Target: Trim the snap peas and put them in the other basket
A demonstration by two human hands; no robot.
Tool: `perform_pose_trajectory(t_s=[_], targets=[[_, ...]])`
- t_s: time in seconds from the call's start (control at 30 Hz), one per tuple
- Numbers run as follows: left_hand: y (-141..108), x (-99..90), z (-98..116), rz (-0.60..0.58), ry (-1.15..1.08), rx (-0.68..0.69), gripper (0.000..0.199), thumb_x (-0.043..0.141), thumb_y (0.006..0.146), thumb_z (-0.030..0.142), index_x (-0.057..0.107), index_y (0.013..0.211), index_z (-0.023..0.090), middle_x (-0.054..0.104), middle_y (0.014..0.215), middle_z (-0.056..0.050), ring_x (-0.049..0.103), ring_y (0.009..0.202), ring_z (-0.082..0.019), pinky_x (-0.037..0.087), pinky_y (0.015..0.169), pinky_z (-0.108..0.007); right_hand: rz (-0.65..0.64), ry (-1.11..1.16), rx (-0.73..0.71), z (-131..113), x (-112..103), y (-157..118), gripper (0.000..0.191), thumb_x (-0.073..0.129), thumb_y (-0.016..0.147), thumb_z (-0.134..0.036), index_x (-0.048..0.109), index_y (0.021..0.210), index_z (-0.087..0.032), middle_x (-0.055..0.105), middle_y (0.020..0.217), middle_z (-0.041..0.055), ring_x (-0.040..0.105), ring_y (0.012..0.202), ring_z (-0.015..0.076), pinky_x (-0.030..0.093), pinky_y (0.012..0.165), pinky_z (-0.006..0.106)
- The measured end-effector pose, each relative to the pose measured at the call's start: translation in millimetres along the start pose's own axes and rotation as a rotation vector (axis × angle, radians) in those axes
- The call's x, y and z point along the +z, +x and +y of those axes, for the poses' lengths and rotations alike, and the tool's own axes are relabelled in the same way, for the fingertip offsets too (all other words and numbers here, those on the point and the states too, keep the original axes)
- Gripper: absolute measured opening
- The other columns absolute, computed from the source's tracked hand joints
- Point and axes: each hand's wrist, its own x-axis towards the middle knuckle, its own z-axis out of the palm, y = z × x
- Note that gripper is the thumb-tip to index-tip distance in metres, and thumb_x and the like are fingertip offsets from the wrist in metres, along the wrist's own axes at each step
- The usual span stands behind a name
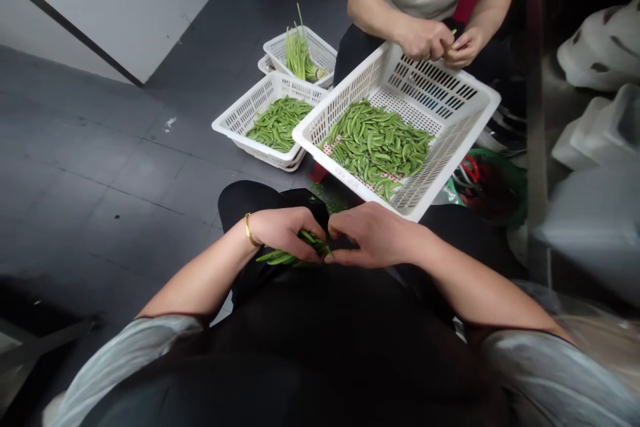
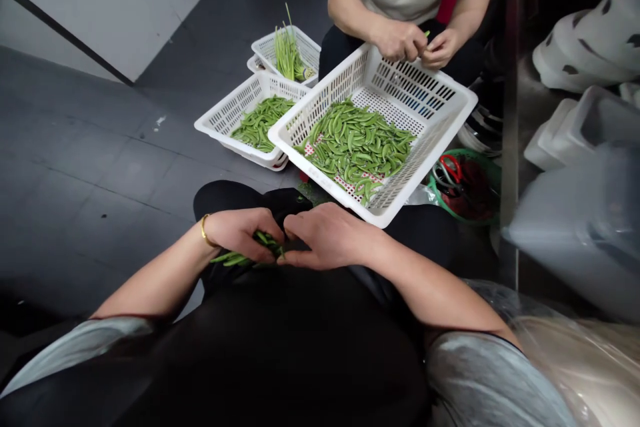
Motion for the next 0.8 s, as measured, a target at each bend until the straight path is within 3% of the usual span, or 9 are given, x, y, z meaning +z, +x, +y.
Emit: perform_pose_trajectory(t_s=[0.13,0.2,0.27,0.33,0.43,0.53,0.6,0.7,0.8], targets=[[2,-4.3,-1,0.108,0.015,-0.024,0.01,0.068,0.064,0.024,0.074,0.066,0.017,0.06,0.05,0.001,0.05,0.044,-0.011,0.038,0.042,-0.019,-0.021,-0.139,-0.042,0,-2,2,0.022,0.044,0.091,-0.03,0.059,0.08,-0.016,0.061,0.071,0.0036,0.051,0.059,0.0131,0.029,0.055,0.026],[-1,-4.1,0,0.139,-0.021,-0.022,0.012,0.07,0.062,0.026,0.075,0.068,0.017,0.063,0.053,0.0,0.053,0.046,-0.013,0.041,0.044,-0.02,0.04,-0.088,-0.089,1,0,4,0.027,0.04,0.093,-0.027,0.058,0.076,-0.017,0.059,0.068,0.0026,0.051,0.058,0.0125,0.03,0.054,0.025],[-2,-0.3,0,0.186,-0.136,-0.001,0.017,0.073,0.06,0.03,0.076,0.07,0.017,0.065,0.055,-0.004,0.055,0.047,-0.015,0.044,0.046,-0.023,0.195,0.04,-0.141,3,4,8,0.033,0.036,0.095,-0.029,0.058,0.073,-0.019,0.059,0.067,0.0013,0.052,0.059,0.0118,0.033,0.056,0.024],[0,7.7,-2,0.322,-0.357,0.036,0.024,0.074,0.057,0.035,0.074,0.069,0.015,0.064,0.052,-0.007,0.053,0.043,-0.016,0.042,0.043,-0.026,0.43,0.105,-0.127,4,10,13,0.038,0.032,0.097,-0.028,0.057,0.07,-0.021,0.058,0.064,0.0007,0.052,0.059,0.0116,0.036,0.058,0.024],[11,20.3,-9,0.609,-0.701,0.129,0.028,0.072,0.054,0.039,0.068,0.062,0.013,0.058,0.045,-0.006,0.048,0.036,-0.015,0.034,0.036,-0.025,0.768,-0.017,0.004,5,19,22,0.037,0.033,0.095,-0.026,0.054,0.065,-0.021,0.054,0.057,0.0016,0.049,0.055,0.013,0.037,0.058,0.026],[18,18.9,-18,0.831,-0.833,0.229,0.025,0.068,0.059,0.037,0.065,0.066,0.013,0.054,0.043,-0.002,0.046,0.036,-0.012,0.033,0.036,-0.023,0.921,-0.117,0.039,8,23,18,0.028,0.039,0.093,-0.023,0.054,0.069,-0.021,0.053,0.057,0.002,0.048,0.053,0.0139,0.037,0.054,0.027],[14,5.9,-25,0.981,-0.863,0.253,0.023,0.067,0.062,0.034,0.066,0.071,0.013,0.052,0.044,0.001,0.044,0.036,-0.009,0.031,0.034,-0.02,0.932,-0.09,0.061,13,22,7,0.022,0.042,0.092,-0.021,0.055,0.074,-0.02,0.053,0.059,0.0017,0.049,0.054,0.0138,0.037,0.053,0.026],[-4,-31.3,-40,1.17,-0.853,0.213,0.023,0.068,0.063,0.03,0.066,0.076,0.011,0.054,0.048,0.002,0.045,0.037,-0.008,0.031,0.034,-0.019,0.893,-0.02,0.146,21,21,-12,0.019,0.044,0.092,-0.021,0.056,0.077,-0.02,0.056,0.063,0.0017,0.051,0.056,0.0133,0.039,0.054,0.026],[-18,-86.1,-59,1.326,-0.811,0.116,0.017,0.066,0.064,0.022,0.063,0.075,0.009,0.055,0.048,0.001,0.044,0.036,-0.007,0.03,0.032,-0.019,0.605,-0.028,0.168,27,27,-19,0.017,0.046,0.092,-0.023,0.061,0.086,-0.018,0.062,0.072,0.0049,0.058,0.065,0.0148,0.043,0.061,0.026]])
